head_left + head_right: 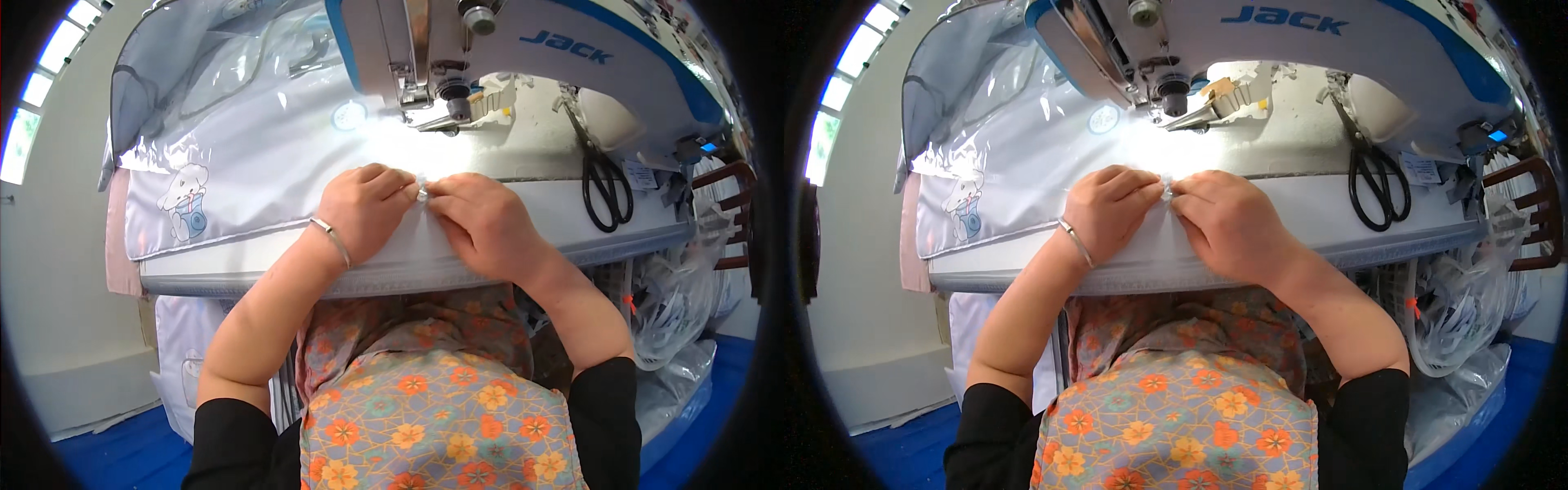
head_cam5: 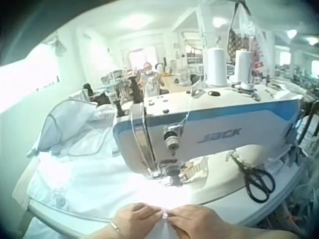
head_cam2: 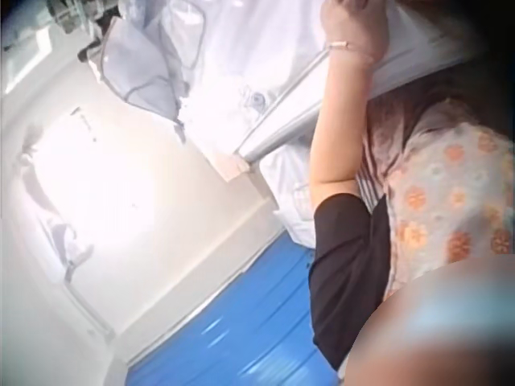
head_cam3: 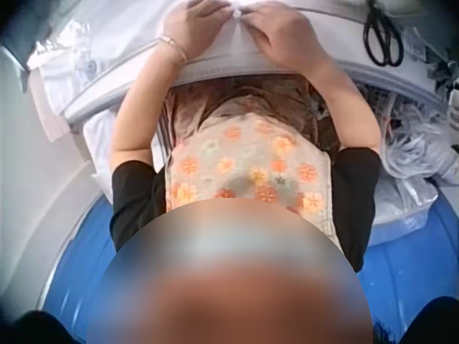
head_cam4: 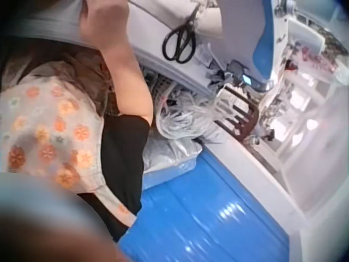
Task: Sewing fabric and plastic pieces together using an industrial sewing machine to manufacture bags.
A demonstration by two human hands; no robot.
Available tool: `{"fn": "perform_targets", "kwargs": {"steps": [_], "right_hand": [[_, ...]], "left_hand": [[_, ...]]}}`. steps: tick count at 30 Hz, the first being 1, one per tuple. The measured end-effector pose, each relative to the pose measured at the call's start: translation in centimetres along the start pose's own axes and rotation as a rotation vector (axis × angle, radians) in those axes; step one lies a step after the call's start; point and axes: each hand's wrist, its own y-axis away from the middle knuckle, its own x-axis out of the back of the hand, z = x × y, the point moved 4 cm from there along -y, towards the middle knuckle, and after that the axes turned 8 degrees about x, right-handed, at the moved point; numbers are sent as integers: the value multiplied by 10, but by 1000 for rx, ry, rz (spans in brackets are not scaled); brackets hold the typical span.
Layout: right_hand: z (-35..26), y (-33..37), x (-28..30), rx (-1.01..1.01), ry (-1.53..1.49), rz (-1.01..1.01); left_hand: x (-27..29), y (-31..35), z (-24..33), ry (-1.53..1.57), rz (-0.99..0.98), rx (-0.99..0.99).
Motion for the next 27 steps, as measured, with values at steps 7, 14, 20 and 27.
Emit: {"fn": "perform_targets", "kwargs": {"steps": [7,14,20,27], "right_hand": [[6,-12,-3,-56,49,34],[9,-23,-12,20,205,-71],[10,-26,-23,4,314,-95],[4,-25,-27,19,305,-70]], "left_hand": [[2,6,5,-19,-13,38],[1,8,-14,62,-39,120],[-8,-3,-39,35,-36,105],[-6,3,-59,-23,-79,100]]}}
